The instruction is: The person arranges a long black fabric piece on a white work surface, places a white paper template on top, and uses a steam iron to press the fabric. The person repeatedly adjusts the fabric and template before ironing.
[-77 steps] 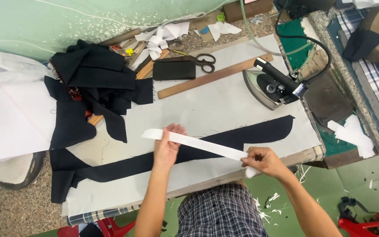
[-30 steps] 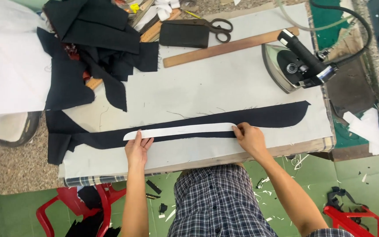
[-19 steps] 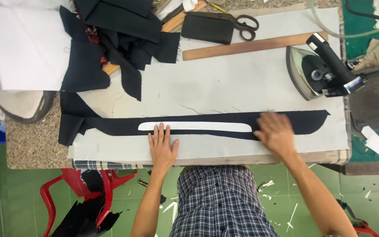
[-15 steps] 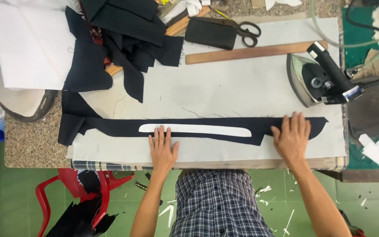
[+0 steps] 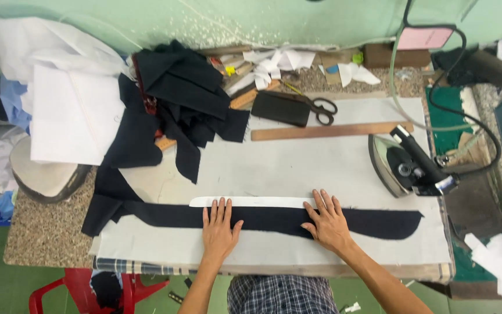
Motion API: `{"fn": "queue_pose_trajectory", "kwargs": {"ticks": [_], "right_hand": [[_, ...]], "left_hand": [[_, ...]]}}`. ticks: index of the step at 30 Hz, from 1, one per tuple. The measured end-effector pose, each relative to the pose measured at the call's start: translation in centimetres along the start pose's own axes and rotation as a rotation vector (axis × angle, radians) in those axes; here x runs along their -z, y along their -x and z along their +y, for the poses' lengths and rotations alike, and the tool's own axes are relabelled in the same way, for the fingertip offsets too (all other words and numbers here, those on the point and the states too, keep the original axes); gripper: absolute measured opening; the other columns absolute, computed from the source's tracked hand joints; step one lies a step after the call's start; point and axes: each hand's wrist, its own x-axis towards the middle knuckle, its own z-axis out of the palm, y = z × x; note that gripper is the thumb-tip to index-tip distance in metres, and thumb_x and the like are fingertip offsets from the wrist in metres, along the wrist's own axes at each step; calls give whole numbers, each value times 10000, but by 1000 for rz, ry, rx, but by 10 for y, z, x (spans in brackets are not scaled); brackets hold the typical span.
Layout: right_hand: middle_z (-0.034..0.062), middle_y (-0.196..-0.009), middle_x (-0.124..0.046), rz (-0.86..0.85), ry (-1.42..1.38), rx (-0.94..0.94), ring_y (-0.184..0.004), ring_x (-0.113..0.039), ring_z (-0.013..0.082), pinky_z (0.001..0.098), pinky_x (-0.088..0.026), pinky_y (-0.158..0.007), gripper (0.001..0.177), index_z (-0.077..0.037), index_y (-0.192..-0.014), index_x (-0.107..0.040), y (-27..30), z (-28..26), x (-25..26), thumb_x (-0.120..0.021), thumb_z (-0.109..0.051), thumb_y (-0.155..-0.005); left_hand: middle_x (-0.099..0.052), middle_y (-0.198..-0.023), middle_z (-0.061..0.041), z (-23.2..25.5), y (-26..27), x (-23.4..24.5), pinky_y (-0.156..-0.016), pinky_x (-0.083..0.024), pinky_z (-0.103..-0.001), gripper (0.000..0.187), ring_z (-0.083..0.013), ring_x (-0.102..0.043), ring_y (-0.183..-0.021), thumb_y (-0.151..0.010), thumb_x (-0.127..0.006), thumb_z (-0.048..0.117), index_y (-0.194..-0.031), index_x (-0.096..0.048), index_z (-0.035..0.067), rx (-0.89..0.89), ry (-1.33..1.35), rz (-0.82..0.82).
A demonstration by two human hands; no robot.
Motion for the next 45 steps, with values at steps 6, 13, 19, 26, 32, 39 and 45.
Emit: {"fn": "queue_pose_trajectory", "kwargs": {"ticks": [6,13,19,26,32,39,45], "right_hand": [[221,-1480,-529,309,-164,145,-1425,-448,406,554,-387,-1132,448,-65,-1212,-655,-115,16,23,-541,-442,-999],[102,-831,-661,562,-329,26,-714,-600,320,423,-477,-587,138,-70,-1018,-738,-349,34,29,-616,-116,-974],[6,-553,-452,511,-26,-213,-422,-394,199,337,-224,-355,152,-98,-810,-550,-452,42,-23,-596,-130,-952],[239,-1336,-557,56,-237,-498,-1271,-464,452,573,-386,-1032,705,-118,-1191,-741,-449,22,9,-516,-731,-926],[119,-1048,-526,273,-652,-370,-1119,-445,420,532,-333,-985,361,-152,-993,-820,-426,18,10,-734,-487,-890],[41,-1073,-715,513,-843,-81,-1034,-630,230,368,-456,-915,171,-133,-914,-823,-194,-24,97,-801,-298,-872],[104,-868,-782,173,-1805,-334,-758,-707,165,305,-582,-689,113,14,-984,-737,-49,-53,99,-718,-81,-927]], "left_hand": [[-528,-1515,-139,-15,-58,10,-1222,-251,-554,717,-365,-426,-1456,-1041,-361,578,-1547,-411,72,-87,-59,274],[-384,-1615,-160,-8,-85,7,-1223,-203,-578,715,-355,-307,-1522,-1032,-378,556,-1561,-360,76,-42,-8,210],[-368,-1624,-165,3,-83,6,-1207,-195,-607,676,-381,-285,-1526,-1049,-405,518,-1556,-358,73,-27,123,160],[-378,-1617,-166,27,-73,-1,-1206,-169,-607,646,-382,-294,-1518,-1062,-409,518,-1542,-393,86,-41,185,165],[-408,-1591,-196,33,-58,20,-1216,-182,-630,561,-410,-323,-1504,-1043,-525,393,-1478,-475,42,5,331,316],[-694,-1228,-96,45,-36,23,-1084,-480,-534,241,-295,-646,-1200,-991,-635,241,-1084,-737,44,-19,510,555],[-631,-1350,-189,123,-34,71,-1111,-439,-487,811,-355,-592,-1269,-848,-689,624,-1309,-610,-39,-302,760,337]]}}
